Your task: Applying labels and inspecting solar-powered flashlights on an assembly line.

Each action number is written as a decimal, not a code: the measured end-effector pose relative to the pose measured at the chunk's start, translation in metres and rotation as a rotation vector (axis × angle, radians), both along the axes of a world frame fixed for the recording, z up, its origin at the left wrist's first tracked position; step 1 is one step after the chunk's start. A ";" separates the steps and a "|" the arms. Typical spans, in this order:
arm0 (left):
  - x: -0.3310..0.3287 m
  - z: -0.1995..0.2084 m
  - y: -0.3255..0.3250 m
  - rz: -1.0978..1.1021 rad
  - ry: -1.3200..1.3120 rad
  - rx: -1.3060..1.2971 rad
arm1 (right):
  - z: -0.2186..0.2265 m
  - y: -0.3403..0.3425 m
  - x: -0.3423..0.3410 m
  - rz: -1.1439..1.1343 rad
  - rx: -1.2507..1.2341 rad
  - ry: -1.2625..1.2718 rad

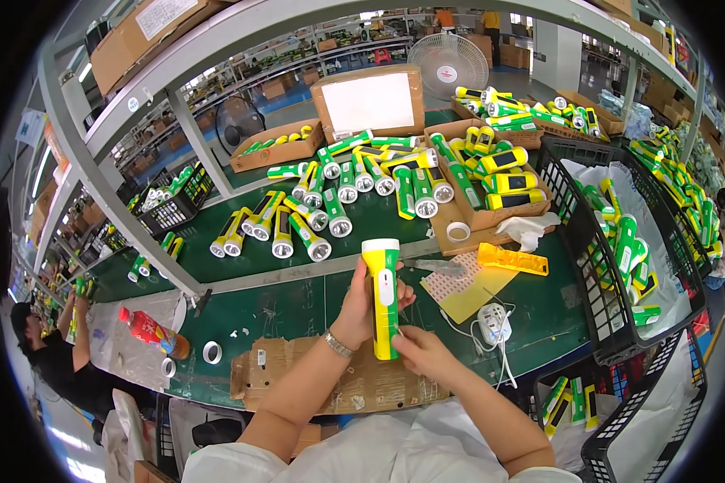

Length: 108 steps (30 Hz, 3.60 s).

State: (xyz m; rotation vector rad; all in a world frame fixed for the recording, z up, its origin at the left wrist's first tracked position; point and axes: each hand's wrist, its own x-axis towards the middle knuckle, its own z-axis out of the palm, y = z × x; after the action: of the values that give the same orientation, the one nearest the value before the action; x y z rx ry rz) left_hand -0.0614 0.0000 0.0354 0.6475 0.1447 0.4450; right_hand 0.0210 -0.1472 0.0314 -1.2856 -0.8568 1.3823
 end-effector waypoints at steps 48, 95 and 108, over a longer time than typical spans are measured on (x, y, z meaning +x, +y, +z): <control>0.006 -0.026 0.022 0.354 0.257 0.185 | 0.001 0.005 0.007 -0.024 0.969 -1.288; -0.076 -0.073 0.141 0.695 1.210 1.806 | 0.043 -0.061 0.181 -1.151 0.327 0.222; -0.066 0.007 0.078 1.051 0.774 1.677 | 0.060 -0.070 0.322 -1.313 0.670 0.617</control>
State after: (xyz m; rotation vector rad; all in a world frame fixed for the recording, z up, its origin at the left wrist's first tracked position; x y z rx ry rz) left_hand -0.1275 0.0777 0.0420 2.4235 0.9207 1.3241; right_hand 0.3425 -0.2174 0.0915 -0.5485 0.0703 0.2875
